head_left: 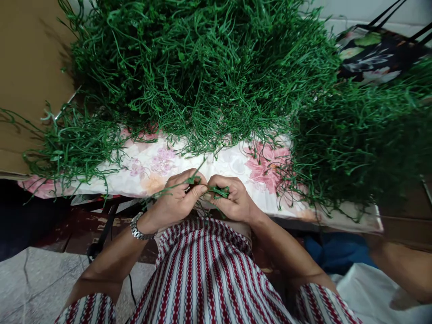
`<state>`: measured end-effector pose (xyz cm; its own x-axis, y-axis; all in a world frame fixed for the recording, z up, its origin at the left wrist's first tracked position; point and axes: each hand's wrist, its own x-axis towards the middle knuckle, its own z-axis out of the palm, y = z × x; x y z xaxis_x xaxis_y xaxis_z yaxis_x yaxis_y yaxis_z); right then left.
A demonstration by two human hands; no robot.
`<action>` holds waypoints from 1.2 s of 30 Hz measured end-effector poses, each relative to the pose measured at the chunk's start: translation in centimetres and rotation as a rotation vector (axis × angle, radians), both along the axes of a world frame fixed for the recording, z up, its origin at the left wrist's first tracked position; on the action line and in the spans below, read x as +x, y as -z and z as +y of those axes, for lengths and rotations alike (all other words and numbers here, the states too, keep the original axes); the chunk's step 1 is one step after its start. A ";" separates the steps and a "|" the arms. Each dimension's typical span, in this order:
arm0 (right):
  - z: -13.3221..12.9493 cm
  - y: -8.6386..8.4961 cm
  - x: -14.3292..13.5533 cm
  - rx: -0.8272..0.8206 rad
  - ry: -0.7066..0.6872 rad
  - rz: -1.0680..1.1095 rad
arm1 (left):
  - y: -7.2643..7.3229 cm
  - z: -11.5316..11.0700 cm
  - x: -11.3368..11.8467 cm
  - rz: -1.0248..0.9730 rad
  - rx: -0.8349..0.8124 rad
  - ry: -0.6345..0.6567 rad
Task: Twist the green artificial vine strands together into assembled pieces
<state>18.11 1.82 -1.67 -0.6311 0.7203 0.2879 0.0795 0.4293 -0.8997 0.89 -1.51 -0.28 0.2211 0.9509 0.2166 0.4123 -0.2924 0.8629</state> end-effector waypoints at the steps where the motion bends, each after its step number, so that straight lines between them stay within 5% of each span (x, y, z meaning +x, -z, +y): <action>1: 0.0 0.0 0.0 0.029 0.031 0.009 | 0.1 0.1 -0.1 -0.041 -0.055 0.001; 5: 0.1 -0.4 0.0 0.172 0.096 -0.030 | 0.3 0.4 -0.4 -0.138 -0.210 0.021; 10: 0.2 -0.6 0.2 0.316 0.052 -0.100 | -0.3 0.7 -0.8 -0.076 -0.194 0.081; 19: 0.7 -1.0 0.5 0.021 -0.370 -0.080 | -1.2 0.0 -1.1 0.028 -0.274 0.382; 30: 0.8 -0.7 1.1 -0.068 -0.507 -0.094 | -1.7 -0.7 -1.3 0.047 -0.308 0.435; 36: 1.9 -1.3 1.8 -0.018 -0.175 0.022 | -1.4 0.0 -1.8 0.014 -0.326 0.163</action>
<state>19.95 3.76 -0.40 -0.7412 0.6051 0.2907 -0.0146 0.4183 -0.9082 -0.90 -1.48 1.07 0.3766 0.9214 -0.0963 0.3952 -0.0658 0.9162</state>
